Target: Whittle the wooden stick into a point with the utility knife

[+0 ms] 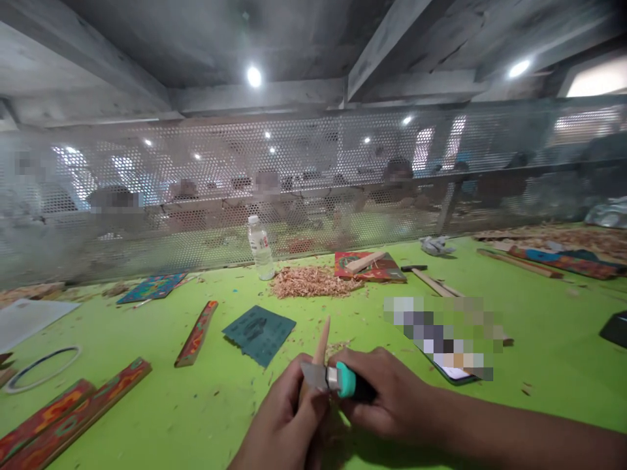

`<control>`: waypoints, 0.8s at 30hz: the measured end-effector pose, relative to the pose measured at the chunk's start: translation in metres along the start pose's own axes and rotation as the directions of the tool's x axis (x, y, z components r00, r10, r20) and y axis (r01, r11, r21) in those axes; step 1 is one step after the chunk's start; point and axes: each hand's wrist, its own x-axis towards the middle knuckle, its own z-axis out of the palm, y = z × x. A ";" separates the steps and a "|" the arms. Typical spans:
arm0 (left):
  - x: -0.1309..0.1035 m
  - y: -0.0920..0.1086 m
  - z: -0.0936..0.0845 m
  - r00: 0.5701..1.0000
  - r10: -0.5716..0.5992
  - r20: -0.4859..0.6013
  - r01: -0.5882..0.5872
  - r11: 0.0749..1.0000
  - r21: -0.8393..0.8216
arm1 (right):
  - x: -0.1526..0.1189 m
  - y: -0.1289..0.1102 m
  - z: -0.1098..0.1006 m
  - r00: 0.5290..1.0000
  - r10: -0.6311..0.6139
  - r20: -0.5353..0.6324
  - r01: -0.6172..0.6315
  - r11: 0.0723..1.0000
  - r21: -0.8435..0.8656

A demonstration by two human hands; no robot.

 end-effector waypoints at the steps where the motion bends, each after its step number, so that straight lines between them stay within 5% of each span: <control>1: 0.000 0.003 0.000 1.000 0.020 0.009 -0.020 1.000 0.009 | 0.000 0.001 0.003 1.000 -0.003 0.001 0.003 1.000 0.006; 6: 0.001 0.012 0.000 0.998 0.009 0.069 -0.016 0.994 0.104 | 0.003 0.009 0.011 0.999 -0.027 0.016 0.027 1.000 0.006; 14: 0.000 0.012 0.005 0.996 -0.089 0.021 0.090 0.995 -0.049 | 0.004 0.015 0.004 0.998 -0.065 0.012 0.065 0.998 0.020; 20: 0.005 0.046 -0.008 0.980 0.112 -0.163 -0.091 0.987 0.131 | 0.004 0.011 -0.003 0.999 -0.035 -0.032 0.036 0.999 0.035; 24: 0.013 0.052 -0.020 0.975 0.136 -0.173 -0.127 0.990 0.060 | 0.002 0.009 -0.004 0.998 -0.052 -0.035 0.055 0.996 0.068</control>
